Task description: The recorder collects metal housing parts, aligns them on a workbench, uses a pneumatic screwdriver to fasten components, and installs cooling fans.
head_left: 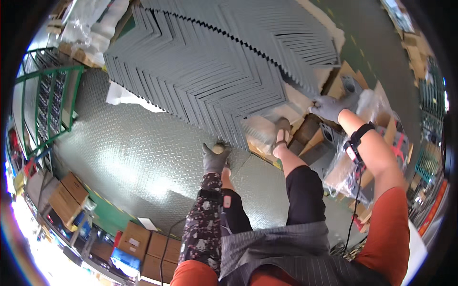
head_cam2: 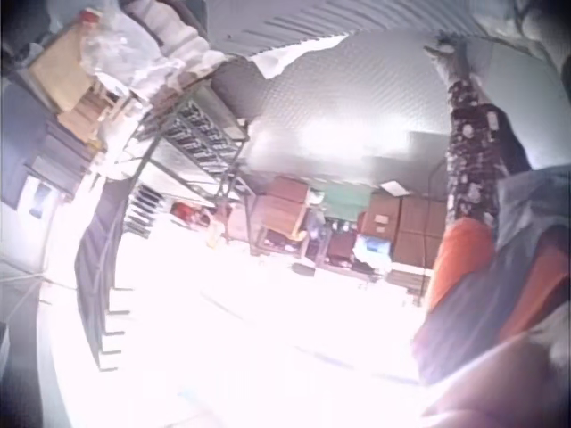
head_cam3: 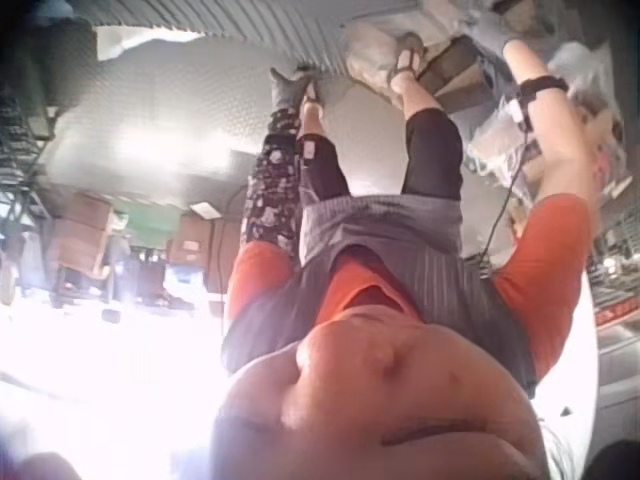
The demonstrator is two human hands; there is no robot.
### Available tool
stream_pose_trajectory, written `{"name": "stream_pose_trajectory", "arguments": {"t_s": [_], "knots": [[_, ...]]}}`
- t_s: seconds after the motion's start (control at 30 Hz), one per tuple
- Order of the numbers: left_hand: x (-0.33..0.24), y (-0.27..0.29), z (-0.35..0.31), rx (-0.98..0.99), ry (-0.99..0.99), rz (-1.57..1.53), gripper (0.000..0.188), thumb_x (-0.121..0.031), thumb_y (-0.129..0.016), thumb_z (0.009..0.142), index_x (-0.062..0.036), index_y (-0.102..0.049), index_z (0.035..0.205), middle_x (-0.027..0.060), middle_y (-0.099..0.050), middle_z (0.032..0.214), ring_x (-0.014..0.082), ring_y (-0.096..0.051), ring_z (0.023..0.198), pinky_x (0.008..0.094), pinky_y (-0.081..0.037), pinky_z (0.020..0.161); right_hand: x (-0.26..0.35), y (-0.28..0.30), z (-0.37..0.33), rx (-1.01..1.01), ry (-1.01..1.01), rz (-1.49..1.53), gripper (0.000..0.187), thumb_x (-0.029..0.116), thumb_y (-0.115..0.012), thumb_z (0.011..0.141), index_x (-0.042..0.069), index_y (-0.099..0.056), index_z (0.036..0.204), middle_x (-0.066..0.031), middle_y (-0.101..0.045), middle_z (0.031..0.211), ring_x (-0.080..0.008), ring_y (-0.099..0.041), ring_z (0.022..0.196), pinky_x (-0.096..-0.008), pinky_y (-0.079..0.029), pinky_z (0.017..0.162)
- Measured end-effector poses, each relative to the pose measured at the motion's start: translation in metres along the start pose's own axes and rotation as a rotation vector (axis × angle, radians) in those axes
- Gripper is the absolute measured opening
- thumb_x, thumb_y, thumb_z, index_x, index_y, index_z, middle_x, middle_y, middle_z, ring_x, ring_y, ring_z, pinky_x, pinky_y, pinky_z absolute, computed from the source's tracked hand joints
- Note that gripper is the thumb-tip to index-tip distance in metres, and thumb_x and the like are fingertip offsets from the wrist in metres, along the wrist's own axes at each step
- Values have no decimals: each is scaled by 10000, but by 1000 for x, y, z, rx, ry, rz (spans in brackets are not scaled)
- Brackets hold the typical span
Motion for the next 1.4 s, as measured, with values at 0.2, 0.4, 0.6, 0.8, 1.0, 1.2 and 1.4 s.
{"name": "stream_pose_trajectory", "arguments": {"t_s": [0.2, 0.4, 0.6, 0.8, 1.0, 1.2, 1.4], "knots": [[-1, -97, 84, -200, -59, -508, 1181, -290, -829, 595, 13, -36, 1416, 228, -240, 1412, 351, -304, 1298, 367, -324, 1056, -17, -81, 156, -226, 48, 261, 767, 515, -558, 828, -27, -348, 1329, -207, -578, 1165, -312, -555, 1097, -352, -427, 931], [-5, -134, 72, -461, -116, -469, 1243, -299, -862, 569, -38, 13, 1413, 230, -178, 1387, 391, -267, 1286, 424, -284, 1079, -7, -113, 218, -260, 111, 868, 761, 427, -578, 860, -118, -296, 1310, -177, -589, 1165, -213, -560, 1100, -269, -425, 913], [-22, -162, 54, -329, -27, -218, 1286, -385, -855, 508, 86, -19, 1365, 309, -266, 1300, 456, -306, 1217, 481, -328, 1001, 16, -90, 224, -238, 36, 955, 889, 511, -711, 701, -65, -348, 1273, -186, -572, 1157, -262, -525, 1124, -327, -393, 957], [-29, -145, 71, -476, -44, -71, 1137, -280, -770, 536, 92, -62, 1344, 291, -332, 1264, 451, -376, 1167, 453, -349, 990, 29, -83, 249, -295, -109, 907, 1006, 538, -771, 620, -91, -300, 1248, -256, -513, 1199, -309, -503, 1140, -342, -390, 965], [-22, -146, 71, -421, 14, -303, 941, -290, -792, 573, 26, -222, 1253, 232, -411, 1155, 381, -456, 1086, 432, -409, 914, 48, -67, 239, -450, -204, 505, 968, 556, -798, 565, -96, -369, 1136, -275, -529, 1127, -339, -541, 1077, -365, -421, 944], [-29, -132, 77, -434, 1, -181, 1072, -270, -796, 535, 28, -143, 1331, 241, -361, 1206, 420, -411, 1124, 470, -390, 935, 70, -44, 240, -439, -318, 354, 831, 450, -760, 606, -98, -391, 1108, -278, -549, 1101, -359, -579, 1006, -373, -446, 904], [-45, -120, 88, -440, -38, -271, 1036, -199, -741, 559, 39, -119, 1352, 244, -392, 1184, 413, -427, 1126, 447, -405, 929, 75, -39, 234, -441, -347, 327, 754, 398, -744, 595, -87, -408, 1065, -267, -577, 1042, -362, -590, 976, -382, -458, 873]]}}
Point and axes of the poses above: each hand's wrist, its own z-axis towards the middle knuckle, its own y-axis out of the back of the hand, x = y × z, the point moved 5 cm from there along z, towards the middle knuckle
